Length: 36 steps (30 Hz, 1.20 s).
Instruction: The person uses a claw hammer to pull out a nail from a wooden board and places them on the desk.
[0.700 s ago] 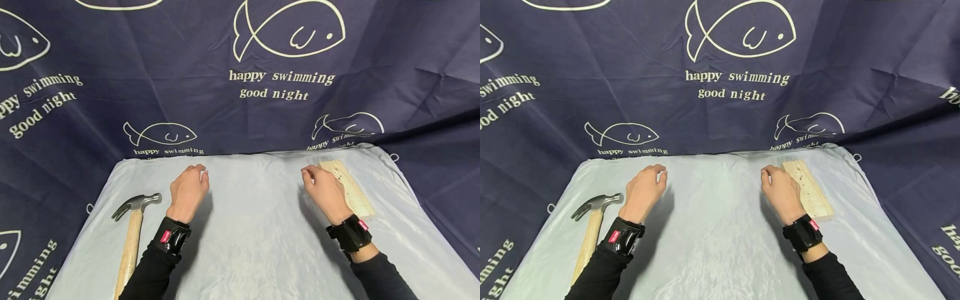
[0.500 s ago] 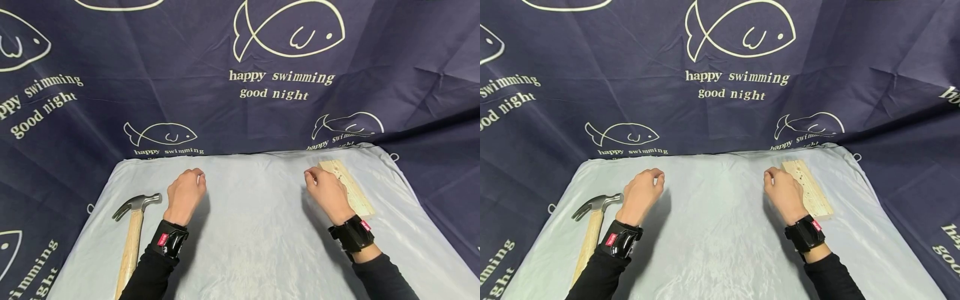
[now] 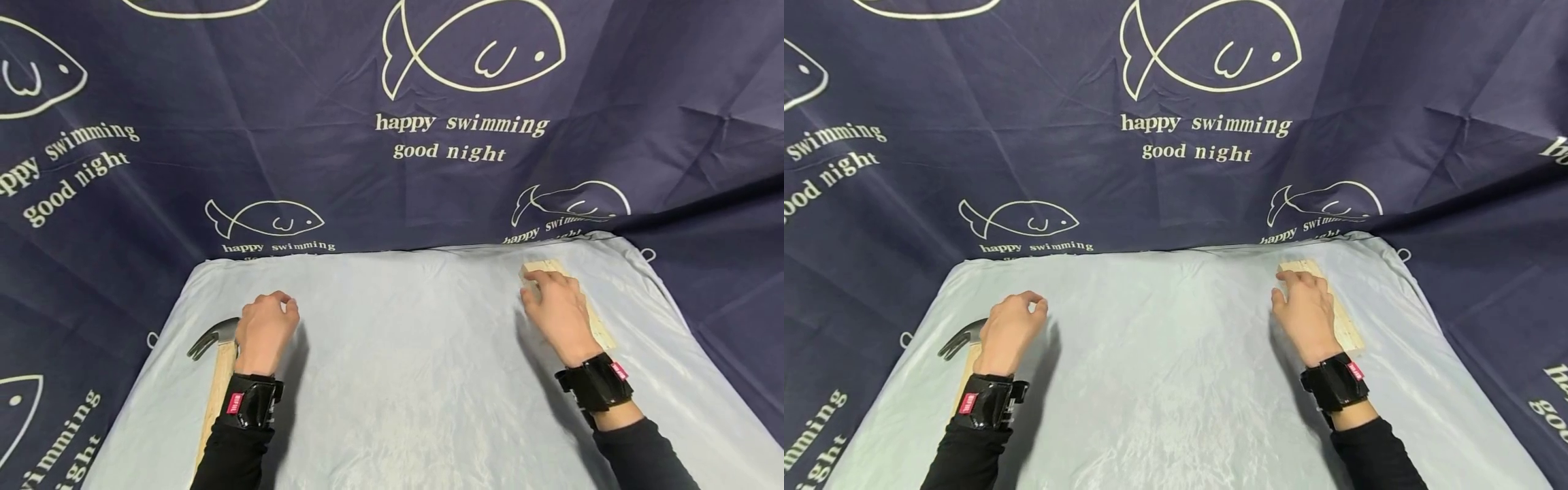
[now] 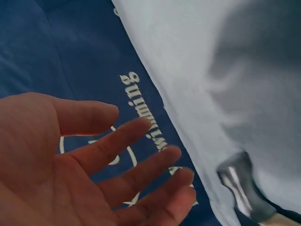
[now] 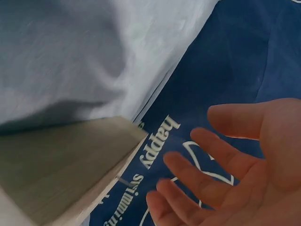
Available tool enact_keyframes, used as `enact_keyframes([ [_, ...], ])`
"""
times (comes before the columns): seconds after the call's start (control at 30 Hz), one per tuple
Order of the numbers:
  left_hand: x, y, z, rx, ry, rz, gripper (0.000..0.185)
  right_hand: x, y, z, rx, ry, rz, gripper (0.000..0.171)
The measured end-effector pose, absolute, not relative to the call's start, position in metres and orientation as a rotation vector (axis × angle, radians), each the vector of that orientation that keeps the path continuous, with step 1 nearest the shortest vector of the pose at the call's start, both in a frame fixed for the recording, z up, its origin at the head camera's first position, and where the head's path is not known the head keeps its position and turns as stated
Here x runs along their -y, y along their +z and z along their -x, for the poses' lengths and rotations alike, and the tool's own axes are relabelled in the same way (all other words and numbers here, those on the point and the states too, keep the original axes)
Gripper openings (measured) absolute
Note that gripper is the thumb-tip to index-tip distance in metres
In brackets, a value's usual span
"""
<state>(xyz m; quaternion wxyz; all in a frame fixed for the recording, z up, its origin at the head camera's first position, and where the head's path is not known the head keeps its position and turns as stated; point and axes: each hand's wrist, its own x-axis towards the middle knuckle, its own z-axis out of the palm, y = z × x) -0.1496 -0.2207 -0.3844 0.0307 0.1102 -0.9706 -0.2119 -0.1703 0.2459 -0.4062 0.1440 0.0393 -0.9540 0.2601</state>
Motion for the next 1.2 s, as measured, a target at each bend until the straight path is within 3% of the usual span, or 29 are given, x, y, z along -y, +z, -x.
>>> enact_keyframes([
  [0.27, 0.245, -0.388, 0.143, 3.004, -0.64, -0.584, 0.039, -0.267, -0.411, 0.167, 2.81, 0.713, 0.058, 0.064],
  [0.47, 0.261, -0.39, 0.145, 3.022, -0.685, -0.803, 0.055, -0.282, -0.412, 0.166, 2.911, 0.73, 0.172, 0.085],
  [0.9, 0.275, -0.389, 0.138, 3.153, -0.756, -0.95, 0.067, -0.292, -0.414, 0.162, 3.11, 0.804, 0.274, 0.108],
  [1.2, 0.291, -0.389, 0.128, 3.159, -0.807, -0.988, 0.073, -0.296, -0.418, 0.163, 3.149, 0.768, 0.343, 0.113],
])
